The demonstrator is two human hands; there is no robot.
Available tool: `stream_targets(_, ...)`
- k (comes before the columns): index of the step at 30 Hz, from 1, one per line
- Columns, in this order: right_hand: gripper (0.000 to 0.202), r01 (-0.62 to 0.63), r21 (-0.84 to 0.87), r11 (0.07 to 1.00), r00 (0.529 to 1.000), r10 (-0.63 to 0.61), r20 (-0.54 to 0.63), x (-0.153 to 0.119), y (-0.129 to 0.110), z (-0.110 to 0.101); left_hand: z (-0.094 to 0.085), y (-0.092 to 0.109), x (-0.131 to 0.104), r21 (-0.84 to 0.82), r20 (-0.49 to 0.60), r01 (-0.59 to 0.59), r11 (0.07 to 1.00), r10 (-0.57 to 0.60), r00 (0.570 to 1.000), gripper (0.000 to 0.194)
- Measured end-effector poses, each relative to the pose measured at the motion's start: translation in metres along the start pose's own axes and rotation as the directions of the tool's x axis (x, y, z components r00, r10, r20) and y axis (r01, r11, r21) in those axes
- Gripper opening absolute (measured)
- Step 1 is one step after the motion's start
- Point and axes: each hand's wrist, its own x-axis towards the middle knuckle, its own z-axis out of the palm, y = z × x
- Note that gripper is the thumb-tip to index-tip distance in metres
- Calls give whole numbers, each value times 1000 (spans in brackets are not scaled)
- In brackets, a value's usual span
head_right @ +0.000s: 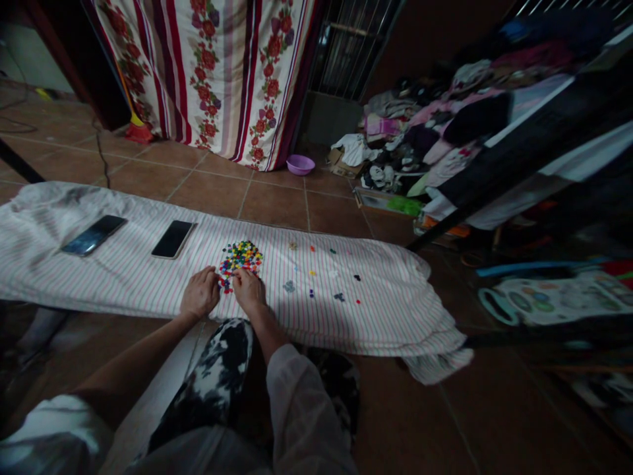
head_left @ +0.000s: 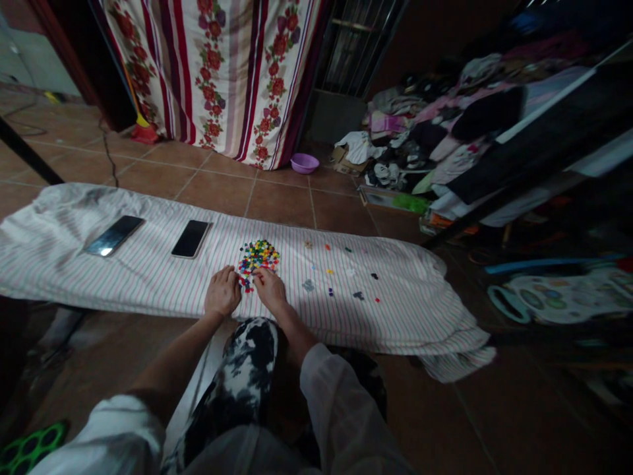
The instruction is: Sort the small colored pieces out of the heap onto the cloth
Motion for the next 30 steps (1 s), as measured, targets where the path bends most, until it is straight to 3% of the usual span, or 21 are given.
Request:
stream_targets(4, 21, -68, 210, 975, 995, 81, -57, 0, 10, 4, -1, 0, 0, -1, 1, -1, 1000, 1, 1000, 20)
stream_targets(8, 16, -180, 441, 879, 977, 211, -23, -2, 21, 7, -2, 1, 1, 5, -2, 4, 1000, -4, 1000, 20)
stream_targets(14, 17, -298, 758, 580, 919, 389, 64, -7, 32, 7, -1, 0, 0, 21, -13, -10, 1000, 10, 1000, 20)
stream_targets(18, 23, -305, 857, 416, 873, 481, 78, -11, 37, 4, 0, -1, 0, 23, -17, -7, 1000, 7, 1000, 20)
stream_targets(20, 22, -308, 845, 437, 865, 498, 58, -15, 40, 3, 0, -1, 0, 20, -12, -6, 1000, 6, 1000, 20)
stream_targets(26, 23, -293, 655, 697, 905, 423, -45, -31, 53, 0, 2, -2, -1, 39, -20, -13, 999, 13, 1000, 21)
stream_targets(30, 26, -238, 667, 706, 922, 381, -74, -40, 58, -3, 3, -3, -1, 58, -29, -29, 998, 30, 999, 20)
